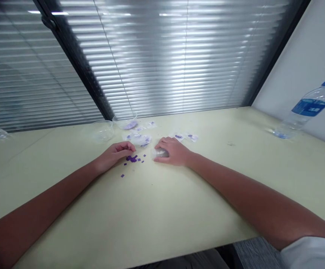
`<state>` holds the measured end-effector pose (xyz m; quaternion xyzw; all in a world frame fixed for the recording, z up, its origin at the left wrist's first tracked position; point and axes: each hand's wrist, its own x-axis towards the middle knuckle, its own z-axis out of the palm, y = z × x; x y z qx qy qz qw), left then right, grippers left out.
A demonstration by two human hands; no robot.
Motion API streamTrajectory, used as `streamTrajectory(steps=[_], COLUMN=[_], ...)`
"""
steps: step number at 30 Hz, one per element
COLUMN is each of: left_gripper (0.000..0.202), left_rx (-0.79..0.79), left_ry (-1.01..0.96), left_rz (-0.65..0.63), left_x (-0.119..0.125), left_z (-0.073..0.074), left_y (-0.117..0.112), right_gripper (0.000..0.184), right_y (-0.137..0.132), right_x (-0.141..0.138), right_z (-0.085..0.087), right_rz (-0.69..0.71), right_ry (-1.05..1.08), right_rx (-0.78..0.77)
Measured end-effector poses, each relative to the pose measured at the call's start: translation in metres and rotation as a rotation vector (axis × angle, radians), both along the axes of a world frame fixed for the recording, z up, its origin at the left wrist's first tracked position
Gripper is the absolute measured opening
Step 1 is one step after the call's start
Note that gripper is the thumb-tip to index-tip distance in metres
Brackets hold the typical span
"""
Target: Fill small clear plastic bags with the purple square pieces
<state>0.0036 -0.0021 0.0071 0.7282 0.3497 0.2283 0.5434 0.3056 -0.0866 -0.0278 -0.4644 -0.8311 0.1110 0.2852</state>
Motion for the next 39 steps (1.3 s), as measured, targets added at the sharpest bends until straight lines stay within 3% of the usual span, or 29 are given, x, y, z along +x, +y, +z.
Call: streamTrajectory(steps=[20,39], left_gripper=[0.024,0.027], left_rx=[-0.038,0.025], left_ry=[-0.027,0.042], left_rz=[0.013,-0.007], left_x=[-0.0007,0.0004], left_z=[-0.0014,0.0015], left_y=[0.0006,-0.0011], right_gripper=[0.043,0.043], right_y=[-0.0011,0.0005], right_x=[-0.0011,0.0000], right_z=[0.0025,0.0001], right_rz=[-0.004,0.008], right_ry=[-0.006,0.005], right_rx=[-0.007,0.004])
